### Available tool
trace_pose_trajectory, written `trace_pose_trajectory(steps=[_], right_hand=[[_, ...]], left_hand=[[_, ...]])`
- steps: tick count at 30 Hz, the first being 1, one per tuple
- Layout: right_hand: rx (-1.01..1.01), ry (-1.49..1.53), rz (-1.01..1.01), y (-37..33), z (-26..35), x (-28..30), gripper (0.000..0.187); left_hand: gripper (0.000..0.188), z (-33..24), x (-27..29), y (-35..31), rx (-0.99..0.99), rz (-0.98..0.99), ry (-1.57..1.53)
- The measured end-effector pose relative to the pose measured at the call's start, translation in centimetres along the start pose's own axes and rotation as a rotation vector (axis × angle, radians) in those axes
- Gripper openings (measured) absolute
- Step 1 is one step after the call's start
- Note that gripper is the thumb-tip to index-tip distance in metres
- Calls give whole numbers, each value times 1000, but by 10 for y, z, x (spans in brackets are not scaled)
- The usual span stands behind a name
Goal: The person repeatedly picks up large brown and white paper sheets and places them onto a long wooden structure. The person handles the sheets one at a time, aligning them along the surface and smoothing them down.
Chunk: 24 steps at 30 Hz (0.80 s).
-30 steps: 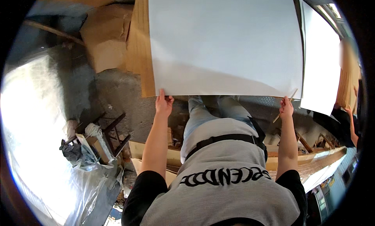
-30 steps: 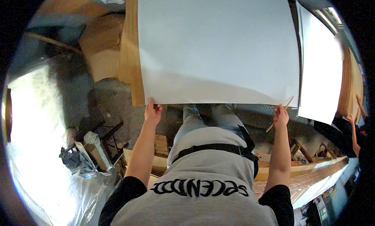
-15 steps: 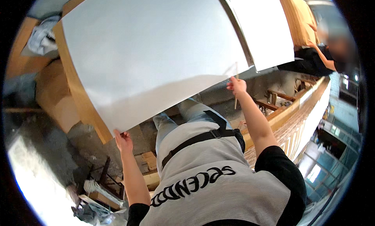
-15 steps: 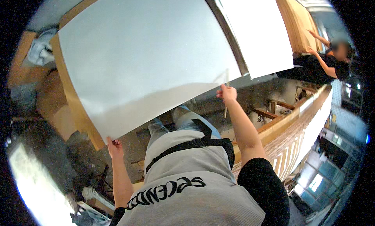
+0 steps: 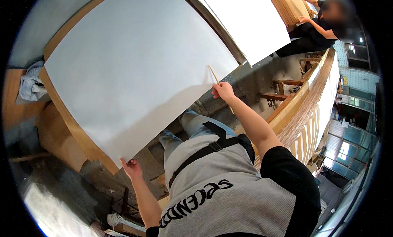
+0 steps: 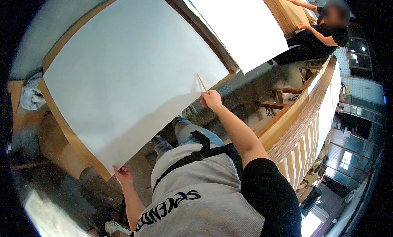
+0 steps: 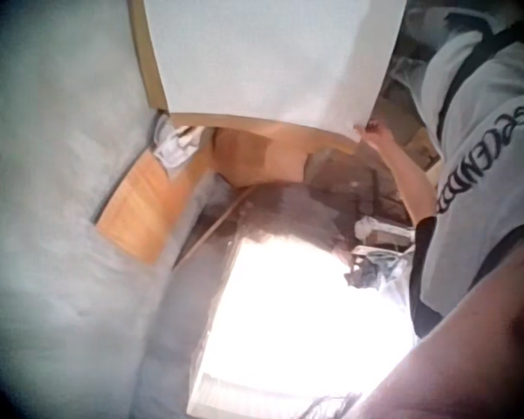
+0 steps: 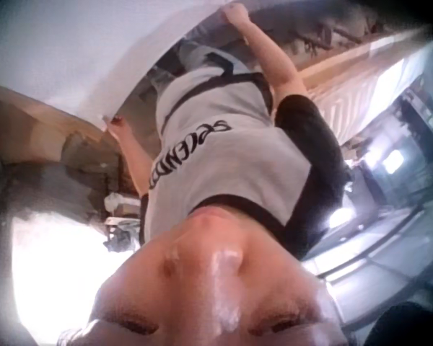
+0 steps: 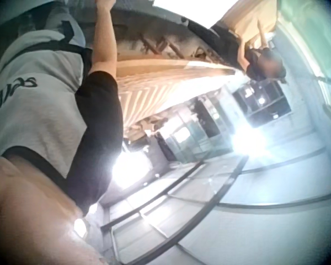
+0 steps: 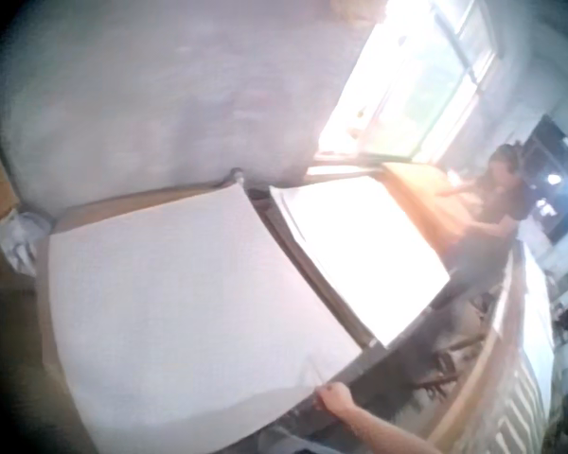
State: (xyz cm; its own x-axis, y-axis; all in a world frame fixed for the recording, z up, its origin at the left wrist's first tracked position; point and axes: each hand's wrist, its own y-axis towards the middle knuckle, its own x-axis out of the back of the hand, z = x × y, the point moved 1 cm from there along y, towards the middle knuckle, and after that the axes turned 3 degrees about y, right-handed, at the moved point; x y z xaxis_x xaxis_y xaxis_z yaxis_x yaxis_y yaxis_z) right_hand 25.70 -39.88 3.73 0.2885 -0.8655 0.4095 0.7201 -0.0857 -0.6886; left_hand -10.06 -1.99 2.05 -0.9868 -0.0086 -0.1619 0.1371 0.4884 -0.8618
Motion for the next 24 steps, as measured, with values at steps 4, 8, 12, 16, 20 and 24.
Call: trace_pose_trajectory(steps=[4, 8, 12, 16, 20, 24], right_hand=[[34, 42, 46, 4, -6, 1, 26], [-5, 137, 105, 4, -8, 5, 23], [-70, 315, 186, -1, -13, 8, 21], [-138, 503, 291, -14, -4, 10, 24], [-148, 638, 401, -18, 4, 3, 32], [-125, 679, 421, -16, 15, -10, 41]], left_hand=[[27, 19, -26, -7, 102, 143, 20], [29, 28, -61, -21, 99, 161, 162], [30, 22, -70, -27, 1, 16, 263], [31, -1, -75, -54, -87, -2, 307], [29, -33, -105, -94, -224, -40, 359], [31, -71, -146, -123, -335, 44, 409]])
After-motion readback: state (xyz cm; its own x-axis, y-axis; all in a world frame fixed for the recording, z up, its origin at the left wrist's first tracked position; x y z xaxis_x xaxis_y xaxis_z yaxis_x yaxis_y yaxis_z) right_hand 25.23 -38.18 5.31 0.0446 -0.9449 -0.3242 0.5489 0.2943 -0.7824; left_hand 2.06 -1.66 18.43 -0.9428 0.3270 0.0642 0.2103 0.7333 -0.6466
